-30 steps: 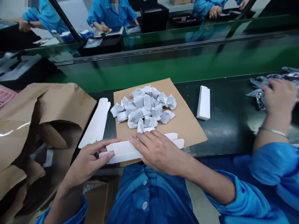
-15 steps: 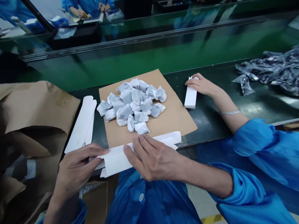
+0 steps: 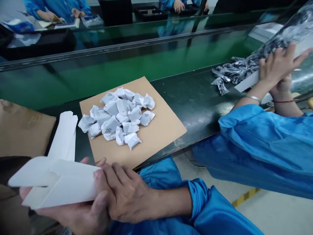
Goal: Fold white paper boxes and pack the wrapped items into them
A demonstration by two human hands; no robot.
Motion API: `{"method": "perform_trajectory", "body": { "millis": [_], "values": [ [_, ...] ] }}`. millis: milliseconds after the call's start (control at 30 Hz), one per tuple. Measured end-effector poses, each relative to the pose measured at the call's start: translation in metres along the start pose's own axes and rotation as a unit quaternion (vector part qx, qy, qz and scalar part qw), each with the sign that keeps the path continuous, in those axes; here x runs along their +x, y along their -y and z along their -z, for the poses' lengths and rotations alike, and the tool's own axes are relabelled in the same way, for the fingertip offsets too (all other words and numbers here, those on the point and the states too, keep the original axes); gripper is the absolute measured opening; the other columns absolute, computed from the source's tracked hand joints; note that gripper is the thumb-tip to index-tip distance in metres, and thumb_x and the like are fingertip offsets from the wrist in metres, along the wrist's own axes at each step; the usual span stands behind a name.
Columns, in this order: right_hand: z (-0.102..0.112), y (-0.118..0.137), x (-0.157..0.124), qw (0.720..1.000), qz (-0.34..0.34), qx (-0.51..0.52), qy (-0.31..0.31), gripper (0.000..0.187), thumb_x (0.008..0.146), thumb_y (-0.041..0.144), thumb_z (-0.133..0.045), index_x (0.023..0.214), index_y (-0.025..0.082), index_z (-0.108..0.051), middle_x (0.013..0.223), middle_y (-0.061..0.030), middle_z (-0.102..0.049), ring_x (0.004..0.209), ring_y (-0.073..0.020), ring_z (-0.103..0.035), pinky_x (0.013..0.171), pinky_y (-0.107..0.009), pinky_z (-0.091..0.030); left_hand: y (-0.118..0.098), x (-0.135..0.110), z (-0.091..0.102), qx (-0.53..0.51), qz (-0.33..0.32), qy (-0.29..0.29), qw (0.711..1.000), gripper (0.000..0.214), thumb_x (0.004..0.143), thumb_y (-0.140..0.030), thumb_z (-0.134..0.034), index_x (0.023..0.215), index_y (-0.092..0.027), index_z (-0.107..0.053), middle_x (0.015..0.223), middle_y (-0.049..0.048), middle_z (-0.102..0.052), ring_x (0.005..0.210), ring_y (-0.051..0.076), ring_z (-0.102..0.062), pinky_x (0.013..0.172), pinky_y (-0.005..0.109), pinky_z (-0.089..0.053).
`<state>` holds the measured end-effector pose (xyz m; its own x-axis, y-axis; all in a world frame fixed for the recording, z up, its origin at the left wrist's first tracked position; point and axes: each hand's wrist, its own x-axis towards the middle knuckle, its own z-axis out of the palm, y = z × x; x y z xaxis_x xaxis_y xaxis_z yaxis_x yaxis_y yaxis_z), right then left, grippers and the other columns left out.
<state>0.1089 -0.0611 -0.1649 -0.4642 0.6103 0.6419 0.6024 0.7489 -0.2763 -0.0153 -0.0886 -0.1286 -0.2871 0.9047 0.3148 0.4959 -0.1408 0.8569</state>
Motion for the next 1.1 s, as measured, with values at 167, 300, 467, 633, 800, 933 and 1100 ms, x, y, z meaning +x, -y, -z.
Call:
{"method": "perform_trajectory", "body": {
  "millis": [167, 300, 467, 633, 800, 933, 1100],
  "values": [
    [0.026, -0.023, 0.017, 0.968, -0.086, 0.206, 0.114, 0.064, 0.091, 0.049, -0.057, 0.141, 0.012, -0.041, 0.129, -0.0146, -0.061, 0.120, -0.0224, -0.057, 0.098, -0.033, -0.050, 0.038, 0.021, -0.013, -0.071, 0.055, -0.024, 0.996, 0.095, 0.077, -0.032, -0.072, 0.152, -0.034, -0.012, 0.120, 0.0090, -0.064, 0.079, 0.021, -0.071, 0.068, 0.036, -0.061],
    [0.020, -0.039, 0.030, 0.935, -0.112, 0.337, -0.004, 0.046, 0.092, 0.039, -0.059, 0.132, 0.017, -0.053, 0.113, -0.0105, -0.064, 0.101, -0.0166, -0.063, 0.086, -0.028, -0.053, 0.050, 0.012, -0.003, -0.032, -0.012, 0.057, 0.998, 0.093, 0.077, -0.037, -0.070, 0.152, -0.028, -0.017, 0.131, 0.0126, -0.058, 0.100, 0.026, -0.069, 0.077, 0.036, -0.059],
    [0.008, -0.036, 0.032, 0.941, -0.053, 0.333, 0.005, 0.027, 0.092, 0.030, -0.060, 0.112, 0.014, -0.067, 0.099, -0.0097, -0.066, 0.084, -0.0146, -0.063, 0.075, -0.026, -0.052, 0.046, 0.008, -0.002, 0.044, -0.094, 0.062, 0.993, 0.066, 0.070, -0.026, -0.071, 0.131, -0.023, -0.046, 0.117, 0.0076, -0.061, 0.102, 0.023, -0.066, 0.084, 0.033, -0.056],
    [0.024, -0.054, 0.043, 0.878, -0.173, 0.446, 0.014, 0.019, 0.093, 0.029, -0.059, 0.104, 0.017, -0.070, 0.093, -0.0053, -0.070, 0.081, -0.0129, -0.064, 0.073, -0.024, -0.052, 0.049, 0.010, -0.001, -0.045, -0.055, 0.173, 0.982, 0.050, 0.071, -0.027, -0.071, 0.116, -0.024, -0.048, 0.097, 0.0035, -0.063, 0.071, 0.016, -0.065, 0.060, 0.027, -0.053],
    [0.017, -0.063, 0.061, 0.702, -0.322, 0.632, 0.062, 0.020, 0.088, 0.033, -0.066, 0.080, 0.016, -0.062, 0.068, 0.0019, -0.059, 0.060, -0.0086, -0.054, 0.056, -0.021, -0.045, 0.054, 0.006, -0.006, -0.080, 0.009, 0.225, 0.971, 0.051, 0.073, -0.026, -0.069, 0.115, -0.026, -0.041, 0.084, -0.0001, -0.059, 0.064, 0.015, -0.059, 0.056, 0.028, -0.050],
    [0.013, -0.060, 0.066, 0.658, -0.325, 0.666, 0.133, 0.020, 0.077, 0.027, -0.077, 0.079, 0.014, -0.061, 0.080, -0.0003, -0.060, 0.072, -0.0098, -0.054, 0.065, -0.022, -0.044, 0.049, 0.015, -0.005, -0.054, -0.013, 0.231, 0.971, 0.049, 0.073, -0.023, -0.068, 0.114, -0.027, -0.041, 0.091, 0.0002, -0.058, 0.069, 0.015, -0.060, 0.059, 0.028, -0.050],
    [0.013, -0.053, 0.065, 0.644, -0.329, 0.679, 0.125, 0.020, 0.084, 0.032, -0.070, 0.085, 0.013, -0.065, 0.081, -0.0018, -0.060, 0.079, -0.0112, -0.055, 0.071, -0.023, -0.044, 0.045, 0.022, -0.004, -0.044, -0.057, 0.201, 0.977, 0.047, 0.072, -0.020, -0.067, 0.111, -0.026, -0.042, 0.100, 0.0018, -0.056, 0.073, 0.013, -0.060, 0.061, 0.026, -0.050]
  ]
}}
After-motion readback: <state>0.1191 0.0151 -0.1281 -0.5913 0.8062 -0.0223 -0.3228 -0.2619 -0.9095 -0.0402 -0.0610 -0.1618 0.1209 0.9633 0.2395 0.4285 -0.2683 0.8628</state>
